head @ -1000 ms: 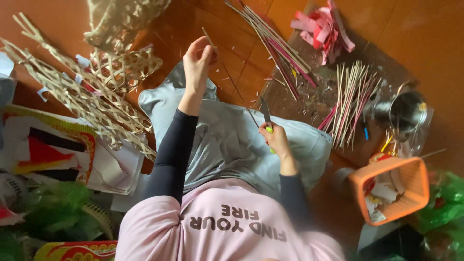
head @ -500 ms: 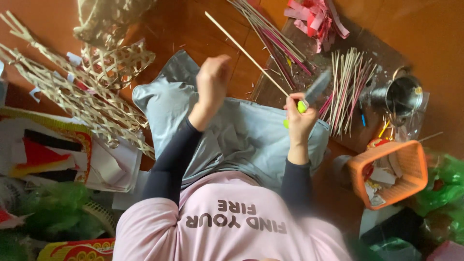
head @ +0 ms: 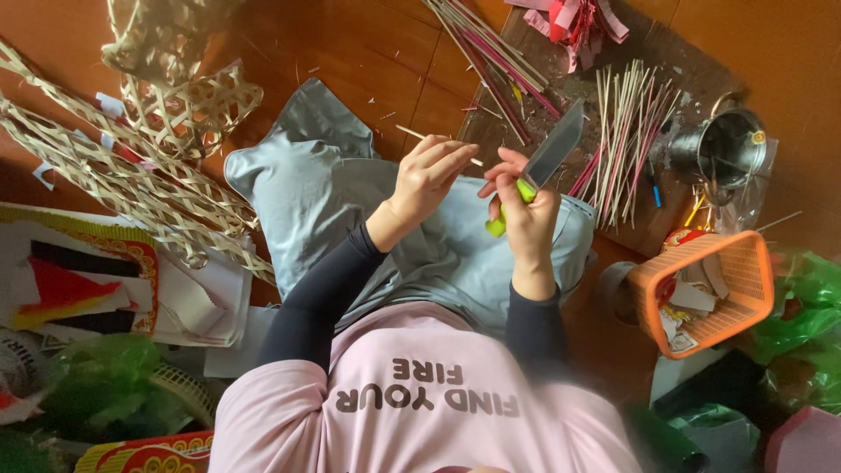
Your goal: Shaving and splitting thin bamboo sticks using a knife to prepare them for weaving.
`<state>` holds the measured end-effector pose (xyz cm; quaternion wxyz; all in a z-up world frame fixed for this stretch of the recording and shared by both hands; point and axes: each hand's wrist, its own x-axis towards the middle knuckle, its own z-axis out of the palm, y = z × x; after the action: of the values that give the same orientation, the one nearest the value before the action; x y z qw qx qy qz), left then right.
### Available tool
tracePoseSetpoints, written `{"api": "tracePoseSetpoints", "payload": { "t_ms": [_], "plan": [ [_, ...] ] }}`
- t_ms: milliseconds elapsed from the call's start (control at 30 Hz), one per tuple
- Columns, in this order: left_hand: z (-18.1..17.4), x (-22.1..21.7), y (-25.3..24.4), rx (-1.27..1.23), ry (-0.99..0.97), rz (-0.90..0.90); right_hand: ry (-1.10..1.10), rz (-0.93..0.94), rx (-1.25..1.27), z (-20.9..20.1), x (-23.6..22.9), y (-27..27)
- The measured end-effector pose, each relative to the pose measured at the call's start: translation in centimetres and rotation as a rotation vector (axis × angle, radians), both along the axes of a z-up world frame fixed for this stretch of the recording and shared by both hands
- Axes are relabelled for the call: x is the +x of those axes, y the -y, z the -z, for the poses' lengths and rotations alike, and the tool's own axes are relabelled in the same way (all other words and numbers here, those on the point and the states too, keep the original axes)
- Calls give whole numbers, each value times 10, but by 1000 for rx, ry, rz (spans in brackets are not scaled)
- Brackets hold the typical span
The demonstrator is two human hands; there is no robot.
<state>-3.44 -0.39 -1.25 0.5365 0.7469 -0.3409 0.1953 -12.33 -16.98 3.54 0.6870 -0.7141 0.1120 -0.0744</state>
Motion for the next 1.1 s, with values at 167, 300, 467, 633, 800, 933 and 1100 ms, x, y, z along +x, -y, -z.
{"api": "tracePoseSetpoints", "payload": {
  "t_ms": [167,300,467,633,800,933,1100],
  "plan": [
    [3,-2,-4,-7,-39,-20,-69,-187,366,-16,-3,-8],
    [7,-3,-7,-43,-102,-16,-147,-287,583,-11,-6,-11],
    [12,-3,-10,-65,-154,-25,-181,-298,617,-13,-2,-20],
    [8,-3,-12,-78,-222,-20,-217,-290,643,-9,-2,-25],
    [8,-6,-16,-196,-561,67,-63,18,-305,22,2,-25],
    [15,5,-25,-585,-835,265,-155,-74,-357,16,14,-14],
    [9,26,-39,-775,-1075,323,-314,-352,418,28,5,8]
  ]
}}
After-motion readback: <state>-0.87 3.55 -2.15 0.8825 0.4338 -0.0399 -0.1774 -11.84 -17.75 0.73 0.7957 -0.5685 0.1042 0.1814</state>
